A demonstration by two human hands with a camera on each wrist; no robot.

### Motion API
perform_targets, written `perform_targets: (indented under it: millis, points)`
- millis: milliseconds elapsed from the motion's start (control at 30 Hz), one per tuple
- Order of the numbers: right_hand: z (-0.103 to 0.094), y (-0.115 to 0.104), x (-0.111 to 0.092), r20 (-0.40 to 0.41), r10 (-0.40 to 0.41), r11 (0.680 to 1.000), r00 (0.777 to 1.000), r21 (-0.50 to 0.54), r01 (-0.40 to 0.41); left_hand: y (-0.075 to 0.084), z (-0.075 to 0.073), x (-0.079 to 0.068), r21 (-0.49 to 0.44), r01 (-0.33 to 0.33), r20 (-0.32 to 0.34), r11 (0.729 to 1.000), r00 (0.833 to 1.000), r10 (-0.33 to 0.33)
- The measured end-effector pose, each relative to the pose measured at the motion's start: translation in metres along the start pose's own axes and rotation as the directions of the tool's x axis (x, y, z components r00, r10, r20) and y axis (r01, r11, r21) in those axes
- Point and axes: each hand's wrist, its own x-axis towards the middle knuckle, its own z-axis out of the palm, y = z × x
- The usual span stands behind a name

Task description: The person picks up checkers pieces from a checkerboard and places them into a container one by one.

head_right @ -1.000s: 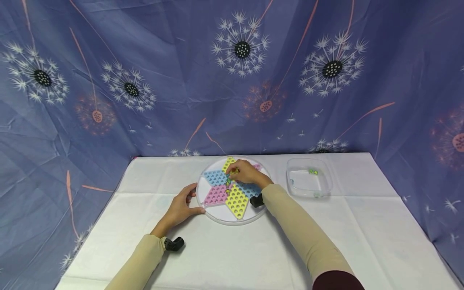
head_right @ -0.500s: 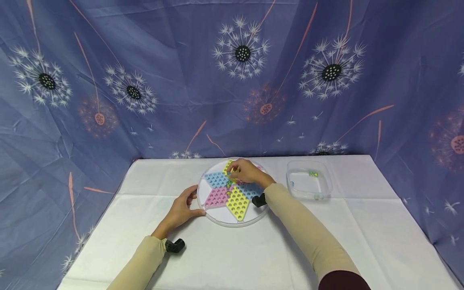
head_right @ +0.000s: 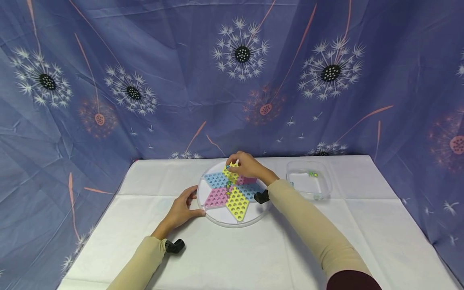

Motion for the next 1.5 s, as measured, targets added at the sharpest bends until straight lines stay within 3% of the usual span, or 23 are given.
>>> perform_targets:
  millis: [933, 1200, 1500]
  points:
    - [-0.01, 0.0, -0.006, -0.069, -0.014, 1.0, 0.997, 0.023, 0.016, -0.003, 0.0, 0.004, -0.005, -0.012, 0.006, 1.0, 1.0, 0.012]
    - [-0.017, 0.006, -0.02, -0.085, 0.002, 0.997, 0.996, 0.071, 0.004, -0.004, 0.001, 0.003, -0.007, -0.008, 0.008, 1.0, 1.0, 0.008]
    - [-0.038, 0.016, -0.046, -0.126, 0.037, 0.997, 0.991, 0.079, -0.027, -0.004, -0.001, 0.002, -0.022, -0.007, 0.008, 1.0, 1.0, 0.007]
